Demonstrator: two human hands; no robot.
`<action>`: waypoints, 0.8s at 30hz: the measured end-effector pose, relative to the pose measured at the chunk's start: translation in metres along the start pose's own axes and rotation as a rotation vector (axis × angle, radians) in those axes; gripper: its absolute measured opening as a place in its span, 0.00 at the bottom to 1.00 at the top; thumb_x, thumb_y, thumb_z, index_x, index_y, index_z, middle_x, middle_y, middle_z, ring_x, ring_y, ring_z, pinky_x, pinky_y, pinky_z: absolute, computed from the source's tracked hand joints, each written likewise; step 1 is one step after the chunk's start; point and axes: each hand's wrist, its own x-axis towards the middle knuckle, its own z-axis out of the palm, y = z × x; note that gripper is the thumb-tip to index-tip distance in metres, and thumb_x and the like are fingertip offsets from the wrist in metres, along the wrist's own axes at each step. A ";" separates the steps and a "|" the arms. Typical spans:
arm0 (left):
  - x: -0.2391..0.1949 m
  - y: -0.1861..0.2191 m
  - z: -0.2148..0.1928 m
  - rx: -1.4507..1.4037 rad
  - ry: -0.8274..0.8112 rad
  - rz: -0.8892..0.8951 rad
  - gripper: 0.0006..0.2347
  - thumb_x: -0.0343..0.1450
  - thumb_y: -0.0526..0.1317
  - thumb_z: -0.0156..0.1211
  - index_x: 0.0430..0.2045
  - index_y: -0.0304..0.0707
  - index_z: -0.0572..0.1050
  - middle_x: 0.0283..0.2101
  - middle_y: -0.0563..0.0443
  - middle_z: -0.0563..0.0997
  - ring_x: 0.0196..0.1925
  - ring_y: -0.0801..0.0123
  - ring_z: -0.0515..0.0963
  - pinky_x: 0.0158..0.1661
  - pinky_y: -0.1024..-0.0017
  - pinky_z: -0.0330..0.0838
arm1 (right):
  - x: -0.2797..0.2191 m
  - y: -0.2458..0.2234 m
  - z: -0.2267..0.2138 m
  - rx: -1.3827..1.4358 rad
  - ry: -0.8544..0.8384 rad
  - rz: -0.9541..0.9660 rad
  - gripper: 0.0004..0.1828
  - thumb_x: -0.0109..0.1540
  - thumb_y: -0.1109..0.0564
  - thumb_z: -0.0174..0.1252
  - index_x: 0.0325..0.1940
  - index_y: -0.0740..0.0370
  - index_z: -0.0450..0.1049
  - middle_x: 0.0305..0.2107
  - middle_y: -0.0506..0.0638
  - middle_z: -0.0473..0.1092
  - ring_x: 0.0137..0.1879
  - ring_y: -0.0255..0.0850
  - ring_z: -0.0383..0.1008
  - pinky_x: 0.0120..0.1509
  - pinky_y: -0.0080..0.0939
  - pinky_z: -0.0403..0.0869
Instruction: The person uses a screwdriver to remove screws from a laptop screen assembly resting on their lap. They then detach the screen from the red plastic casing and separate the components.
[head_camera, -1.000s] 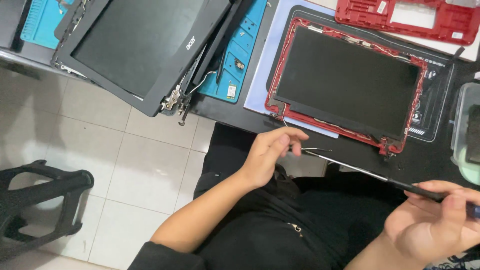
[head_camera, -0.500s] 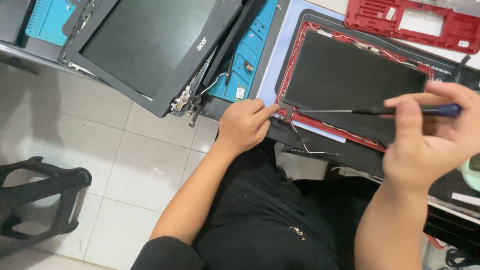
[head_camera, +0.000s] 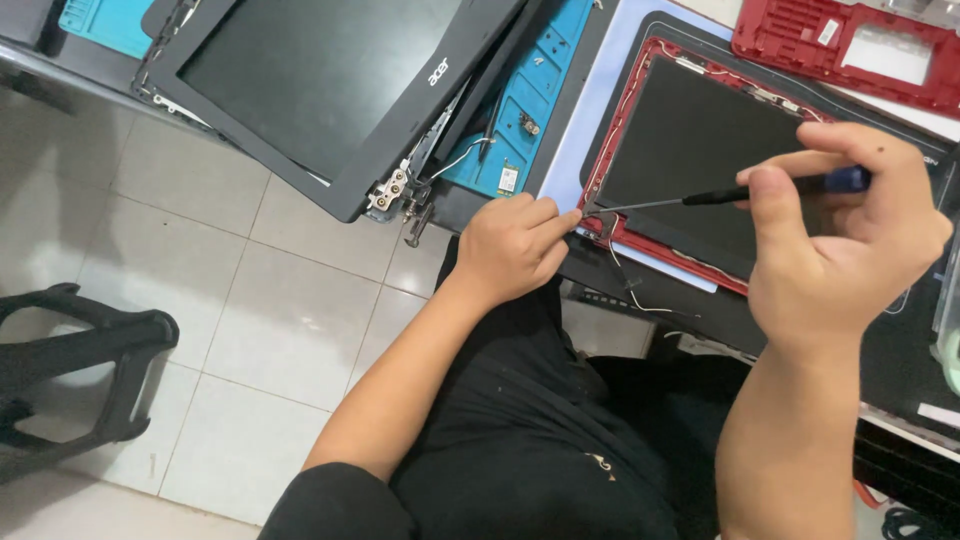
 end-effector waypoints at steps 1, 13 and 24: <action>0.000 0.000 0.000 0.000 -0.004 0.000 0.11 0.64 0.34 0.64 0.39 0.40 0.82 0.30 0.54 0.73 0.32 0.63 0.74 0.33 0.64 0.70 | 0.000 0.000 0.001 0.006 0.006 0.003 0.12 0.75 0.70 0.57 0.61 0.75 0.64 0.42 0.62 0.76 0.50 0.43 0.82 0.54 0.34 0.82; 0.000 0.000 -0.001 0.001 -0.007 -0.009 0.11 0.64 0.34 0.64 0.40 0.40 0.82 0.30 0.54 0.73 0.32 0.63 0.74 0.34 0.65 0.70 | 0.029 -0.037 0.010 -0.179 -0.022 -0.055 0.12 0.72 0.70 0.65 0.56 0.75 0.69 0.36 0.61 0.76 0.42 0.43 0.81 0.44 0.33 0.76; 0.001 0.001 -0.001 -0.012 -0.012 -0.010 0.11 0.64 0.34 0.64 0.39 0.40 0.82 0.30 0.54 0.73 0.32 0.63 0.74 0.34 0.65 0.70 | 0.051 -0.050 0.003 -0.197 -0.081 -0.131 0.10 0.74 0.67 0.59 0.56 0.76 0.69 0.36 0.59 0.76 0.43 0.41 0.80 0.47 0.33 0.73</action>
